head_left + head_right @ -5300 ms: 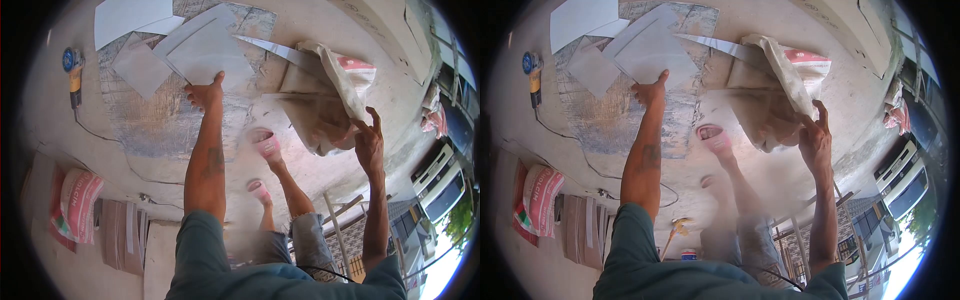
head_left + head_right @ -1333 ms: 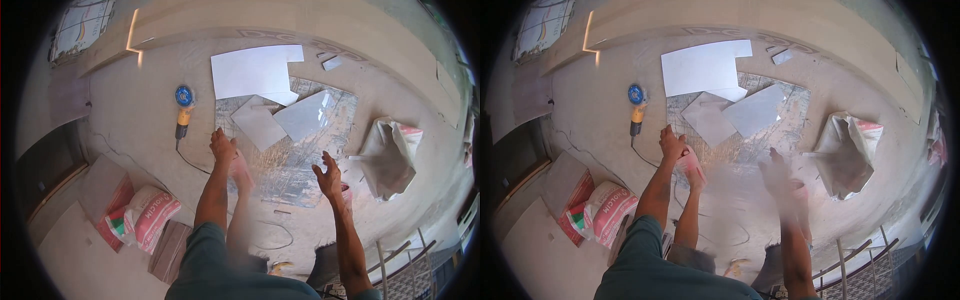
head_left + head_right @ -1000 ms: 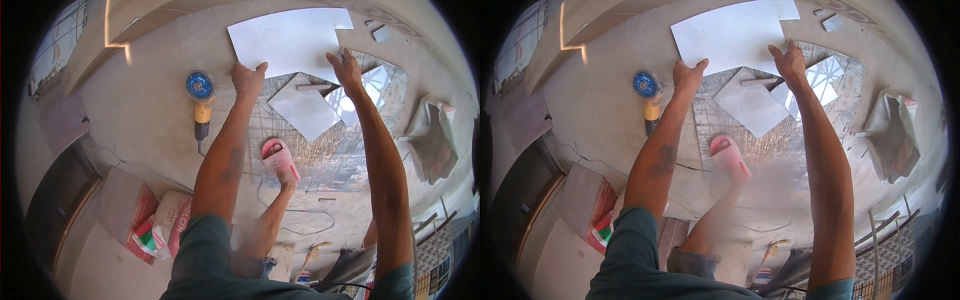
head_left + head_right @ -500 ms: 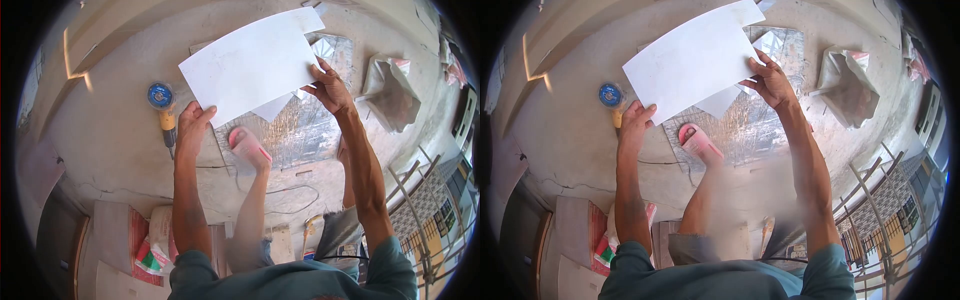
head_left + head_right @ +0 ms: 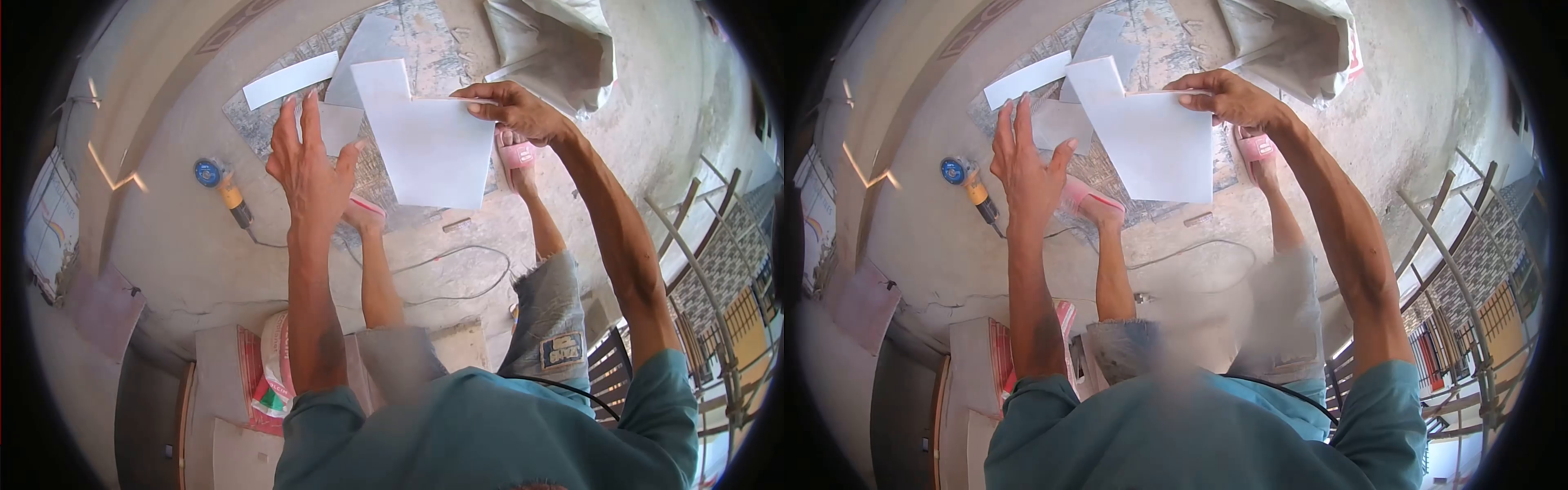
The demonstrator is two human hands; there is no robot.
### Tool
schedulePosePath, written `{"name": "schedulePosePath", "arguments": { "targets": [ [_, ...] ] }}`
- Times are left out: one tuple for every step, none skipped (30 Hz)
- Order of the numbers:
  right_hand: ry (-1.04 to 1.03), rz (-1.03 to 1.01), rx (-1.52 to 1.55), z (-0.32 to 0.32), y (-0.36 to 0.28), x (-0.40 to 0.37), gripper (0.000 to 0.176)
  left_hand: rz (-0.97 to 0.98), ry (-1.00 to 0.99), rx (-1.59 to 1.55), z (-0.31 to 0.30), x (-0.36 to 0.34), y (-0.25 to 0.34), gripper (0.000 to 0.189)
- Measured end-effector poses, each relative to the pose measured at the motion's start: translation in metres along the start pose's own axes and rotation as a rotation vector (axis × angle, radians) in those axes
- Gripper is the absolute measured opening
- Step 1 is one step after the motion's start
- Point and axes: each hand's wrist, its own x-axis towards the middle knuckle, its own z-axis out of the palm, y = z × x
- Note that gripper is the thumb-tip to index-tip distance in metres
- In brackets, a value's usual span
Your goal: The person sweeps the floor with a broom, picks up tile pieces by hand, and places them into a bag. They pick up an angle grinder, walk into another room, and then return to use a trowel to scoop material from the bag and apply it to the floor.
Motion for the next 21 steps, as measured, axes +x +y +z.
{"name": "schedulePosePath", "arguments": {
  "targets": [
    [-0.044, -0.055, -0.041, -0.006, -0.003, -0.011, 0.037, 0.062, 0.014, 0.002, -0.007, 0.007, 0.028, 0.064],
    [-0.064, -0.073, -0.050, -0.009, -0.011, -0.023, 0.035, 0.091, -0.119, 0.030, -0.013, 0.009, 0.048, 0.061],
    [-0.085, -0.100, -0.066, -0.012, -0.025, -0.034, 0.033, 0.118, -0.240, 0.060, -0.021, 0.012, 0.064, 0.058],
    [-0.105, -0.129, -0.085, -0.015, -0.039, -0.045, 0.031, 0.142, -0.359, 0.092, -0.032, 0.016, 0.078, 0.056],
    [-0.144, -0.126, -0.132, -0.020, -0.048, -0.054, 0.031, -0.005, -0.516, -0.004, -0.035, 0.015, 0.083, 0.040],
    [-0.129, -0.156, -0.149, -0.023, -0.055, -0.064, 0.033, -0.061, -0.550, -0.038, -0.047, 0.007, 0.094, 0.037],
    [-0.121, -0.183, -0.173, -0.021, -0.058, -0.072, 0.035, -0.123, -0.579, -0.081, -0.063, -0.008, 0.105, 0.033],
    [-0.124, -0.210, -0.206, -0.018, -0.065, -0.082, 0.037, -0.194, -0.598, -0.132, -0.079, -0.027, 0.114, 0.030],
    [-0.114, -0.246, -0.166, -0.019, -0.074, -0.092, 0.050, -0.238, -0.551, -0.206, -0.088, -0.050, 0.116, 0.027],
    [-0.014, -0.307, -0.209, -0.026, -0.088, -0.100, 0.058, -0.287, -0.498, -0.282, -0.089, -0.080, 0.113, 0.024],
    [0.077, -0.364, -0.244, -0.029, -0.103, -0.110, 0.066, -0.340, -0.450, -0.362, -0.091, -0.110, 0.106, 0.022],
    [0.109, -0.314, -0.269, -0.046, -0.124, -0.121, 0.075, -0.429, -0.390, -0.465, -0.086, -0.136, 0.104, 0.021],
    [0.191, -0.234, -0.341, -0.064, -0.142, -0.134, 0.070, -0.524, -0.320, -0.567, -0.078, -0.163, 0.103, 0.021],
    [0.227, -0.201, -0.356, -0.082, -0.150, -0.140, 0.068, -0.625, -0.229, -0.664, -0.071, -0.190, 0.100, 0.021],
    [0.233, -0.190, -0.341, -0.097, -0.148, -0.146, 0.066, -0.699, -0.170, -0.627, -0.066, -0.216, 0.102, 0.022],
    [0.190, -0.174, -0.371, -0.110, -0.144, -0.155, 0.067, -0.781, -0.122, -0.581, -0.061, -0.242, 0.106, 0.022],
    [0.131, -0.180, -0.394, -0.119, -0.137, -0.167, 0.067, -0.837, -0.012, -0.549, -0.051, -0.268, 0.108, 0.023],
    [0.191, -0.045, -0.519, -0.106, -0.102, -0.179, 0.067, -0.857, 0.102, -0.532, -0.027, -0.320, 0.088, 0.024],
    [0.217, 0.108, -0.598, -0.115, -0.072, -0.189, 0.062, -0.956, 0.119, -0.511, -0.024, -0.353, 0.090, 0.024],
    [0.211, 0.231, -0.708, -0.103, -0.058, -0.204, 0.055, -1.040, 0.135, -0.502, -0.016, -0.378, 0.088, 0.024],
    [0.141, 0.350, -0.856, -0.122, -0.034, -0.209, 0.051, -1.091, 0.239, -0.489, -0.011, -0.391, 0.098, 0.023]
  ]
}}
